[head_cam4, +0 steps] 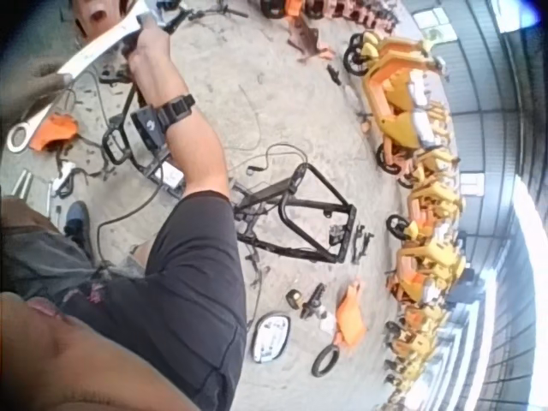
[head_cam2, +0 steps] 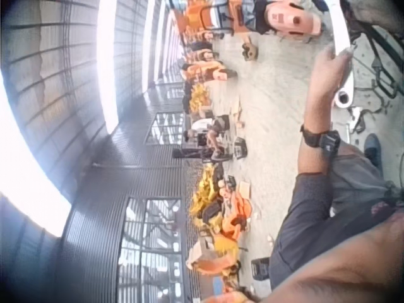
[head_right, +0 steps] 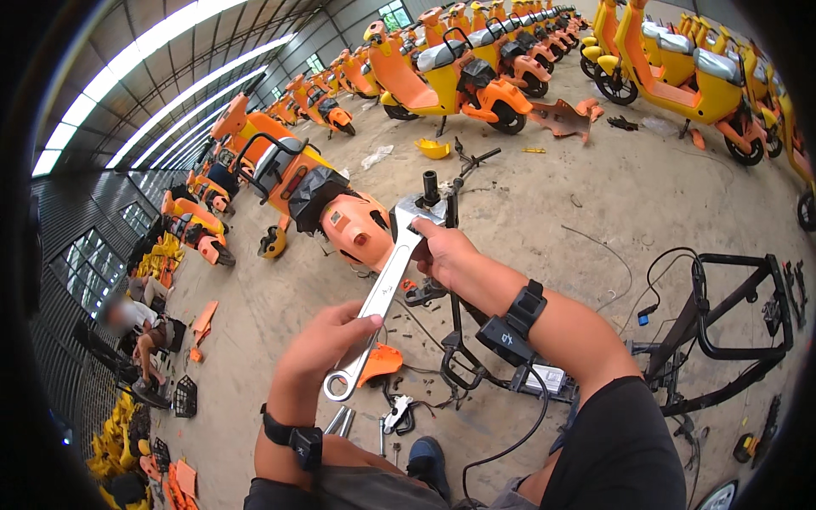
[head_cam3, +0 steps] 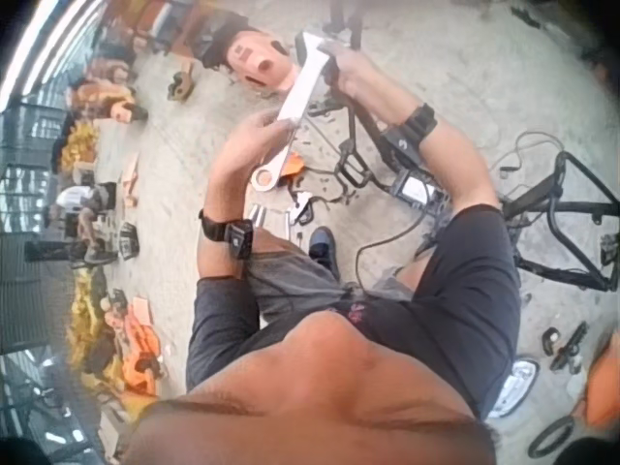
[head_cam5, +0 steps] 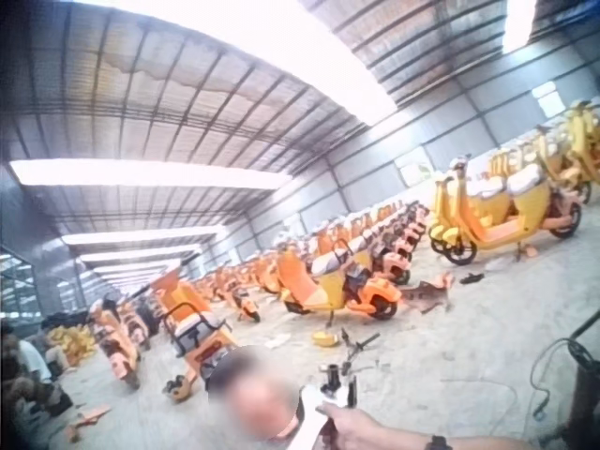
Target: The person uses an adjustable wrench to tighten a bolt on the steering column of an electric scooter frame. The person repeatedly adjusts the wrench and applies force to secure the component.
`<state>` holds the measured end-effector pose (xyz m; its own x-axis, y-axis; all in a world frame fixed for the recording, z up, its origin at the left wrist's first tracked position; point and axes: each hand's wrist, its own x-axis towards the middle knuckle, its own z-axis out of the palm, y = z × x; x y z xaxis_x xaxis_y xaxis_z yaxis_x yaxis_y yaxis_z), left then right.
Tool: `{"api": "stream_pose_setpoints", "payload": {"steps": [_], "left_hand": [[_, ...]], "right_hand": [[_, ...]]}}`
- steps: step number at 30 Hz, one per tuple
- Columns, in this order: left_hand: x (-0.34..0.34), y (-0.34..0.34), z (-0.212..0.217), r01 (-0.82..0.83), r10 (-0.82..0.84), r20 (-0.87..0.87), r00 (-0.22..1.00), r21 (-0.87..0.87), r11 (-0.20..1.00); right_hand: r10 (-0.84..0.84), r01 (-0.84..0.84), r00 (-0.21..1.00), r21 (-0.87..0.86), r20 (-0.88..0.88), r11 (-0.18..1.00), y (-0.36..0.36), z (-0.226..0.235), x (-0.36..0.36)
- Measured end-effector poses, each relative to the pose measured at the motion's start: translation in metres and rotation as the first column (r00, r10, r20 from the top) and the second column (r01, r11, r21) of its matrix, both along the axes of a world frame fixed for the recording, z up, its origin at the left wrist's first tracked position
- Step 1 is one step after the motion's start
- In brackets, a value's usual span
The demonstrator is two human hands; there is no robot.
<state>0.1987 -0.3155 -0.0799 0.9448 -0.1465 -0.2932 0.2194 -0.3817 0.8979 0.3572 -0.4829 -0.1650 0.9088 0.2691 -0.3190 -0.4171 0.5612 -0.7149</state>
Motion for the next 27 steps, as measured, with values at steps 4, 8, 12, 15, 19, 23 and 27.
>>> {"api": "stream_pose_setpoints", "payload": {"steps": [4,8,12,15,19,23,27], "left_hand": [[0.006,0.014,-0.039,-0.046,-0.042,-0.221,0.974,-0.376,0.925],[-0.002,-0.010,-0.043,-0.236,0.047,-0.303,0.952,-0.628,0.742],[-0.004,0.000,-0.029,-0.115,-0.087,-0.227,0.970,-0.745,0.657],[0.005,0.016,-0.021,-0.154,-0.146,-0.294,0.945,-0.790,0.593],[0.017,0.043,-0.009,-0.143,-0.233,-0.317,0.920,-0.821,0.553],[0.011,0.050,-0.010,-0.101,-0.205,-0.286,0.936,-0.776,0.622],[0.012,0.026,-0.011,-0.123,-0.165,-0.298,0.940,-0.749,0.651]], "right_hand": [[0.011,-0.010,0.999,-0.027,0.030,1.000,0.004,-0.010,-0.001],[-0.002,0.002,1.000,-0.017,0.019,1.000,-0.001,-0.015,0.002],[0.031,-0.030,0.999,-0.013,0.044,0.999,-0.002,-0.010,0.001],[0.099,-0.099,0.995,0.000,-0.031,0.995,0.001,0.004,-0.007],[0.085,-0.082,0.996,0.073,-0.040,0.994,0.011,0.008,-0.006],[0.010,-0.015,0.999,0.165,0.031,0.986,0.028,-0.023,0.012],[-0.070,0.065,0.997,0.096,0.045,0.993,0.009,-0.037,0.025]]}}
